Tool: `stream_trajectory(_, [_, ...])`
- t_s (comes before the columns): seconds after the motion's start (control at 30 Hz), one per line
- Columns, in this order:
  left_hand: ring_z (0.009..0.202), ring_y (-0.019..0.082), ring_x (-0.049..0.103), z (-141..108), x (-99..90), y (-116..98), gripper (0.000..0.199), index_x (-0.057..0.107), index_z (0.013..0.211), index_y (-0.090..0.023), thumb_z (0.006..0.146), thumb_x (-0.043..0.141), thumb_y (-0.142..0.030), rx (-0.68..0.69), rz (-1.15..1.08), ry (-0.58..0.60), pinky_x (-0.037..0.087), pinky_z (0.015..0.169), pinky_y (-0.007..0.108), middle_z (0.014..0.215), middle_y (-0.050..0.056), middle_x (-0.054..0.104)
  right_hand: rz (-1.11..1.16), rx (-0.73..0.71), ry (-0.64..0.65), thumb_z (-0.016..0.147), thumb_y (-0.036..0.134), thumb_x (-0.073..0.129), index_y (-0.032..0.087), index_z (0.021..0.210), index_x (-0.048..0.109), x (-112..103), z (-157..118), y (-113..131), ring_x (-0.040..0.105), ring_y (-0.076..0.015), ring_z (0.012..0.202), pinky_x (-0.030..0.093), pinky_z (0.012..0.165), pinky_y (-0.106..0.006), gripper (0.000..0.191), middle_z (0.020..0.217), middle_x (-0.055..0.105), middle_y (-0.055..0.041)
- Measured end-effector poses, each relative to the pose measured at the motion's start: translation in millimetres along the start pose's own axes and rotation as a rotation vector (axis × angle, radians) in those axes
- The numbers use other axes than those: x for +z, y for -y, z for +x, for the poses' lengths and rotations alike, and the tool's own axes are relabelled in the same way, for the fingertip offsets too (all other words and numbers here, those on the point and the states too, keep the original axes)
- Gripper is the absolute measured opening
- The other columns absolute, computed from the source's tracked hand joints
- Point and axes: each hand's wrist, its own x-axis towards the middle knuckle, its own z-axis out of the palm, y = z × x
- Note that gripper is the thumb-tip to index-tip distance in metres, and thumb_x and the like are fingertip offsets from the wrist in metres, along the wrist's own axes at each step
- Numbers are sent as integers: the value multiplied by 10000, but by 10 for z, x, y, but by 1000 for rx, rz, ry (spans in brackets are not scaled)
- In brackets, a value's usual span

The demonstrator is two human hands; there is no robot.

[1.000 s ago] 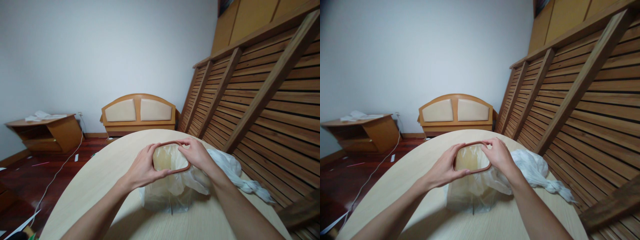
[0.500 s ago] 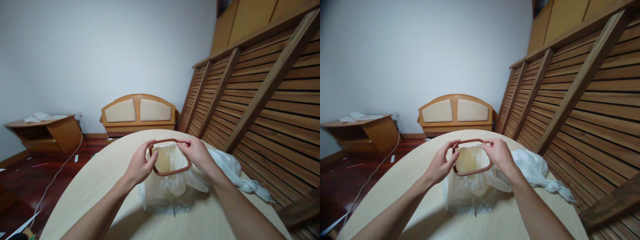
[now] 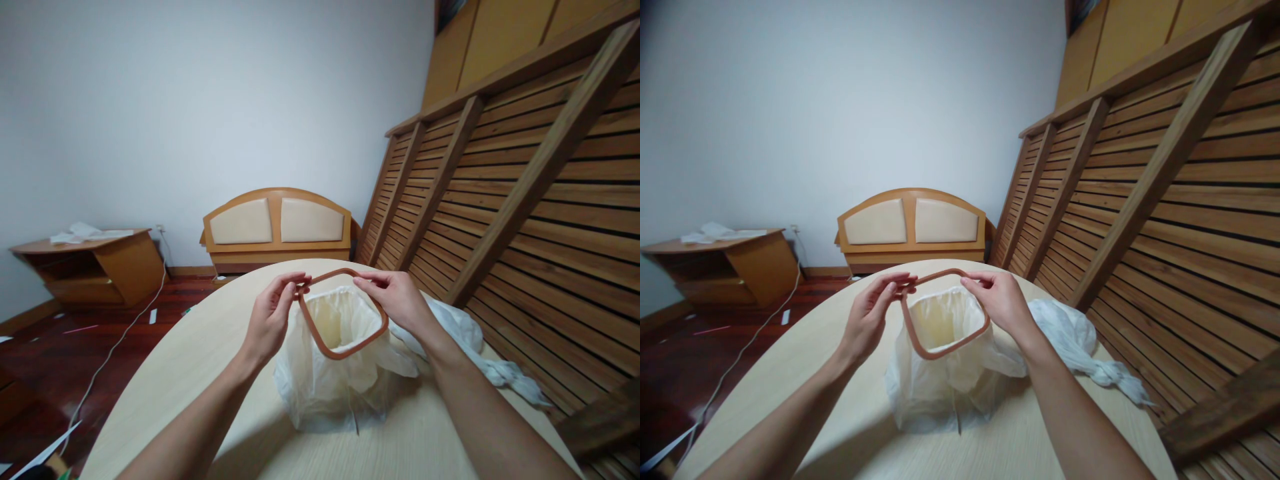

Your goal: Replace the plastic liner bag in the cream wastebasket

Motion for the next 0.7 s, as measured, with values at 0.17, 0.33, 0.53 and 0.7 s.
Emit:
stream_trajectory(0.17, [585, 119, 590, 34, -68, -117, 454, 693, 1044, -129, 814, 709, -520, -211, -27, 59, 445, 496, 210, 795, 53, 717, 83, -61, 150, 750, 488, 757, 160, 936, 818, -26, -100, 167, 689, -209, 728, 494, 618, -285, 382, 867, 790, -87])
stream_trajectory(0.33, [560, 102, 530, 20, -71, -215, 486, 732, 1045, -135, 754, 758, -523, -327, -31, 215, 373, 473, 192, 751, 39, 696, 175, -163, 359, 794, 428, 763, 202, 945, 820, 1, -255, 374, 691, -202, 810, 506, 713, -286, 278, 882, 786, -64])
stream_trajectory(0.53, [581, 111, 516, 6, -11, -272, 351, 789, 893, -125, 760, 743, -446, -307, -8, 378, 404, 545, 218, 672, 47, 686, 117, -213, 402, 794, 412, 774, 209, 913, 820, 49, -319, 422, 629, -157, 706, 459, 633, -262, 239, 781, 745, -34])
stream_trajectory(0.7, [514, 88, 484, 24, -24, -257, 319, 753, 808, -127, 760, 733, -442, -248, 0, 100, 379, 497, 202, 604, 7, 632, 105, -196, 296, 810, 363, 739, 180, 942, 793, 39, -255, 375, 645, -179, 786, 482, 700, -291, 232, 868, 750, -51])
